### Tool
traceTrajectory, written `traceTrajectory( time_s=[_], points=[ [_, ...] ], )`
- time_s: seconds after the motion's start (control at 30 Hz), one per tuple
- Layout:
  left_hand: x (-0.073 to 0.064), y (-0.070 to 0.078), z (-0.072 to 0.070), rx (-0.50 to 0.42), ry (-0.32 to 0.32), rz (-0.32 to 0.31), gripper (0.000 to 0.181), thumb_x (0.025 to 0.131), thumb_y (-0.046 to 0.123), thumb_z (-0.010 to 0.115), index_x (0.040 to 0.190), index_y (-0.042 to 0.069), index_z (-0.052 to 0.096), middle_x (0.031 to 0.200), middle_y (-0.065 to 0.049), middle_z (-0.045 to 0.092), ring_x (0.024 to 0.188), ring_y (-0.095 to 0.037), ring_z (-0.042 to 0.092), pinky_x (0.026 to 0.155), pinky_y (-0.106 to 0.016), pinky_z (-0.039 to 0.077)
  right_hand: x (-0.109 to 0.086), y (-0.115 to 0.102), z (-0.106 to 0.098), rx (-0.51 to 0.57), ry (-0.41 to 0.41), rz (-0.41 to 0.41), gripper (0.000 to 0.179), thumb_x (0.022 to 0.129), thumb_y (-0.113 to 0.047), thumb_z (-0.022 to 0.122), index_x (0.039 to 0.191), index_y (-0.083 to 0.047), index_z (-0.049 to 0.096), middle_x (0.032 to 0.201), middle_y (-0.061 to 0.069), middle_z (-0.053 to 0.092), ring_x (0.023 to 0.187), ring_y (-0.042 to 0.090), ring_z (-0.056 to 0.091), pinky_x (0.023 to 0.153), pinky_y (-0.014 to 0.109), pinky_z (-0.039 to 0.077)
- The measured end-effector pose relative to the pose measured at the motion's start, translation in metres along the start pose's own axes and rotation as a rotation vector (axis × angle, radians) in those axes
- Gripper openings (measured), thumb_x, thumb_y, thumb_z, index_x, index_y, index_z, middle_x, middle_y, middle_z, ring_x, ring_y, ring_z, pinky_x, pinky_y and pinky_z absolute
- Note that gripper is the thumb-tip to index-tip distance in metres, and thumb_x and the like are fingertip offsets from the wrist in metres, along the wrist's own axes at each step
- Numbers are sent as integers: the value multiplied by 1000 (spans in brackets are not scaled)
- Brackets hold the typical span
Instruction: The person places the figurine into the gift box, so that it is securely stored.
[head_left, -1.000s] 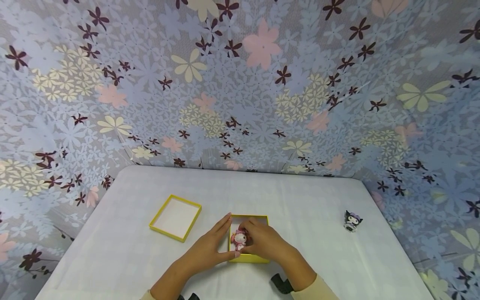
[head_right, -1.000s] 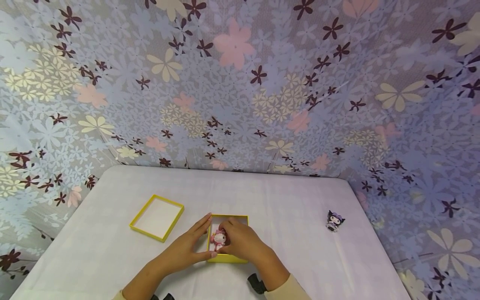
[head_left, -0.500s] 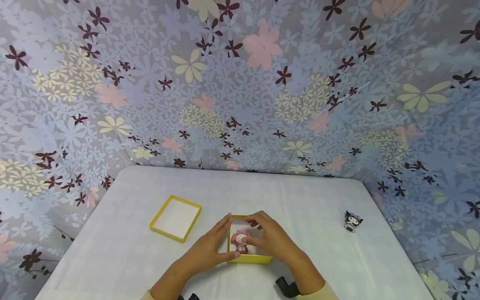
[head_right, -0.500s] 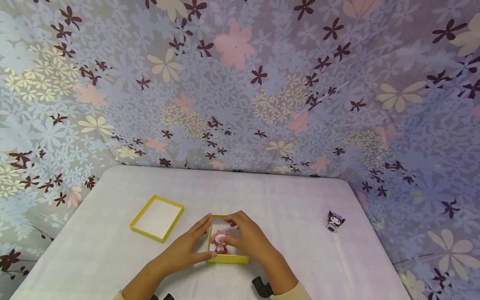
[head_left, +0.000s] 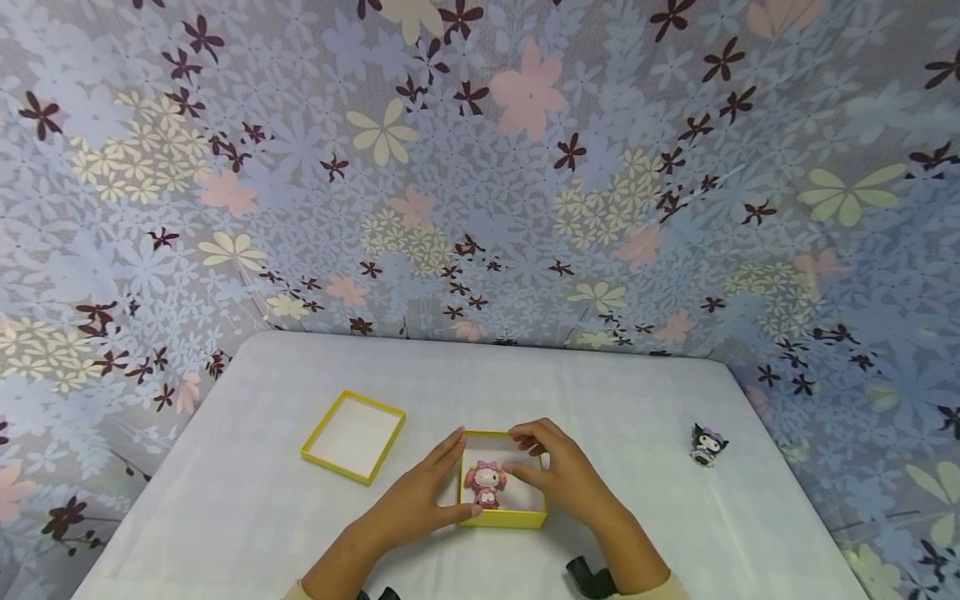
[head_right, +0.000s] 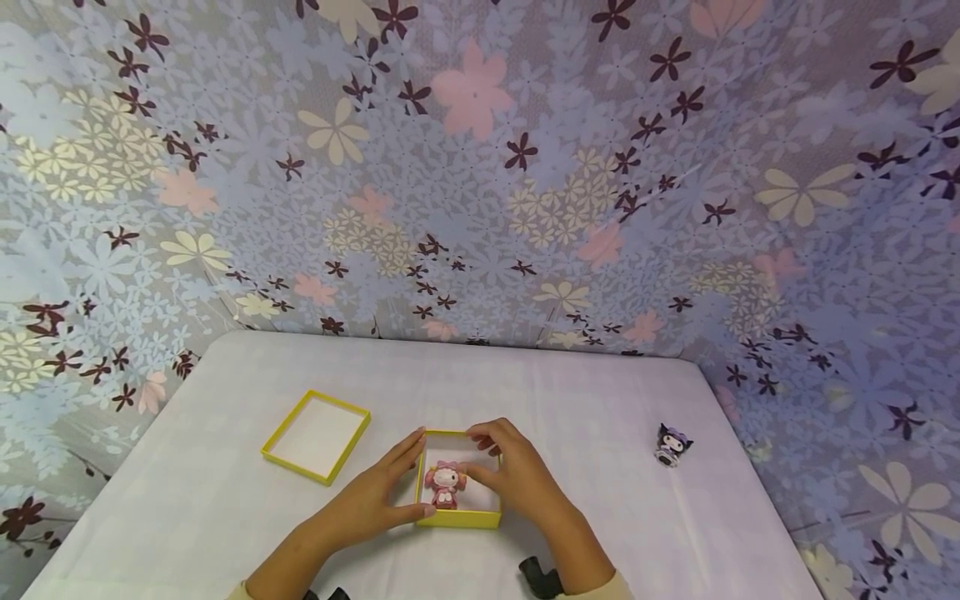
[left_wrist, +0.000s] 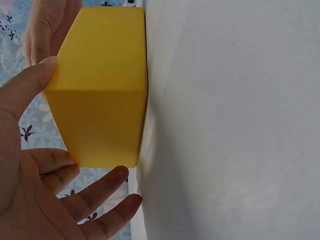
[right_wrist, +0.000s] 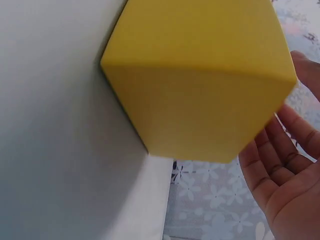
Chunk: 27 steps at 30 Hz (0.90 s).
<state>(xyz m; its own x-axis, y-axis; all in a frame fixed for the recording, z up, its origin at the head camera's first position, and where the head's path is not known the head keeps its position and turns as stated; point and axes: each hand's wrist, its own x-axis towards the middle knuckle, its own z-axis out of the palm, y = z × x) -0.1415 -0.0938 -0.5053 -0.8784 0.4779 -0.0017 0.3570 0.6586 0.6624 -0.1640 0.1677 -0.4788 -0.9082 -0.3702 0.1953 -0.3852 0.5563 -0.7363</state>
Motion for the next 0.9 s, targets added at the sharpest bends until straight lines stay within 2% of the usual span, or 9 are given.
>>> traceTrajectory(
  time_s=[0.17,0.3,0.63,0.9],
  points=[
    [0,0,0,8,1,-5,101,87,69,65,162,17,24,171,15,10,154,-23,30,121,-51,36,-2,4,-8,-1,36,50,44,88,-32,80,127,-24,63,123,1,64,109,12,62,95,30,57],
    [0,0,0,13,0,-8,102,86,70,65,163,18,22,171,14,9,154,-23,30,121,-51,36,-3,9,-17,-31,69,92,43,88,-32,79,127,-26,62,124,0,64,111,10,61,96,32,56],
    [1,1,-1,12,-4,-4,103,87,70,64,163,16,21,172,6,12,155,-24,28,121,-51,34,-10,28,-41,-119,157,155,46,89,-30,79,130,-19,61,123,-1,63,112,16,63,97,41,57],
    [2,1,0,11,-13,-13,102,87,68,65,163,17,20,171,15,7,155,-22,26,122,-49,34,-22,44,-59,-144,202,209,46,91,-28,77,131,-15,60,127,2,61,114,21,63,98,44,56]
  ],
)
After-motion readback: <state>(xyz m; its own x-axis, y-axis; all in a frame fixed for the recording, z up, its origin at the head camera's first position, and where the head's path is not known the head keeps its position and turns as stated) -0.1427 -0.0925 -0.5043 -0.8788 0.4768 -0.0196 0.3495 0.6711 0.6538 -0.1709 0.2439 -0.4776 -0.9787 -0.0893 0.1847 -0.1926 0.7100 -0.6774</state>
